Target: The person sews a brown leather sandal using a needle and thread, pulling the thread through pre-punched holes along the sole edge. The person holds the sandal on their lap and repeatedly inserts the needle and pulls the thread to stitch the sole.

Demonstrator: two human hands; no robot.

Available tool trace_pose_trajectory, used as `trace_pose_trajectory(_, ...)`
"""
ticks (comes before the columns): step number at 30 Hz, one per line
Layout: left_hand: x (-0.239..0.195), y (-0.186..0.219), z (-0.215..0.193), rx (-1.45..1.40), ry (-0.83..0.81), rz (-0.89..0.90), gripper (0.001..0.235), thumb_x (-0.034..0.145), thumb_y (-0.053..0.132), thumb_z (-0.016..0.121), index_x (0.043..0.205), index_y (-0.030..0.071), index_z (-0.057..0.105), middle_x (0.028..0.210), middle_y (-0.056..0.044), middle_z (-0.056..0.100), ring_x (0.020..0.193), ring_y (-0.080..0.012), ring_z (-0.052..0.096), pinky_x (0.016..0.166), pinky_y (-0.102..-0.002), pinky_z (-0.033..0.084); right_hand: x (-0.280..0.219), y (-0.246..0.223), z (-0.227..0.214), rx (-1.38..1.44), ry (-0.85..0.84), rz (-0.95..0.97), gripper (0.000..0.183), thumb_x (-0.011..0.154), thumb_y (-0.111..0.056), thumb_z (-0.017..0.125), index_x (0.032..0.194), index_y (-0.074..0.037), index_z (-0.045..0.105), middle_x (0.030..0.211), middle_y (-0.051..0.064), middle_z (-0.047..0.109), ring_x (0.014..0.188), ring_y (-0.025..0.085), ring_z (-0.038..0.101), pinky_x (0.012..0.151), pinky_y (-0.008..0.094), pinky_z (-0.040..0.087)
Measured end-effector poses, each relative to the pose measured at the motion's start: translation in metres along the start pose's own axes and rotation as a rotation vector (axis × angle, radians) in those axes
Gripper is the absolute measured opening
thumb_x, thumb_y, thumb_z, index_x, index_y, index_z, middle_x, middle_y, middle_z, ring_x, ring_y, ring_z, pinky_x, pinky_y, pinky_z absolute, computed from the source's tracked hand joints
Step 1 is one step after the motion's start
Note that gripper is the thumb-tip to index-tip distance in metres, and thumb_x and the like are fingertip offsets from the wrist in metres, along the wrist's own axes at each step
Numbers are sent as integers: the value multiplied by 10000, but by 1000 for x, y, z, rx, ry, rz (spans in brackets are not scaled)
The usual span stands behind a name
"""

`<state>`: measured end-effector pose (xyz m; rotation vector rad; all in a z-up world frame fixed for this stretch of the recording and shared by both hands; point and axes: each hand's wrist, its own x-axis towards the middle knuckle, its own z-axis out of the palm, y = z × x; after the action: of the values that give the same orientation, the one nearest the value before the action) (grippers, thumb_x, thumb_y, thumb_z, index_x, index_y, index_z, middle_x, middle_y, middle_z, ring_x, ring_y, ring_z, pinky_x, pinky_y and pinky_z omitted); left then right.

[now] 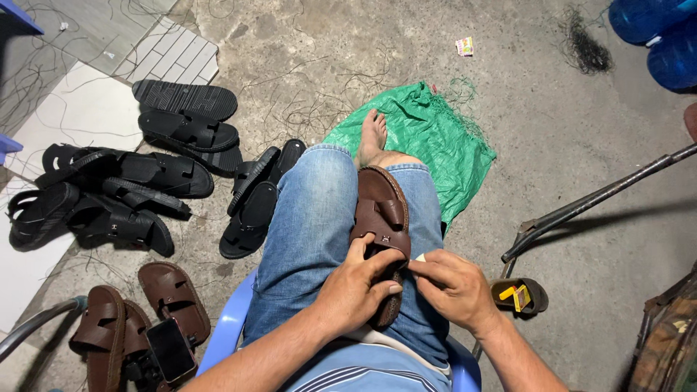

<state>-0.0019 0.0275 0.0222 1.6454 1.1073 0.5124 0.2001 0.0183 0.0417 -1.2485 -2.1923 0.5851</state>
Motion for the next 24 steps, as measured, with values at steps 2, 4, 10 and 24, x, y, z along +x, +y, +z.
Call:
trace_pose_trajectory(2,2,2,1,32,-1,-46,449,760,237,683,1176,272,519,1364,-214,277,1096,-403,515,852,-478,447,5,-7,-1,-92,10,-1,117,790,-100,633,903,-107,663,831,54,648,705,188,634,651,282,498)
trace_pose_trajectory(4,4,2,4,51,0,-53,453,756,246,688,1174,279,515,1371,-208,273,1066,-404,531,832,-485,458,6,-6,0,-114,-1,5,114,788,-105,625,899,-113,650,837,46,653,716,187,635,659,289,494)
trace_pose_trajectory(10,-3,0,-2,82,17,-2,442,761,285,681,1175,275,527,1375,-204,301,1104,-390,511,821,-493,455,4,-14,0,-95,52,26,106,790,-103,624,892,-101,654,844,45,679,734,182,653,672,284,499)
trace_pose_trajectory(24,-43,-2,-47,-564,-75,-21,40,776,172,649,797,164,682,1208,-87,592,1038,-109,606,912,-276,423,11,-28,-11,-275,-143,-15,226,836,-206,610,1058,-162,610,895,2,641,735,203,621,631,335,498)
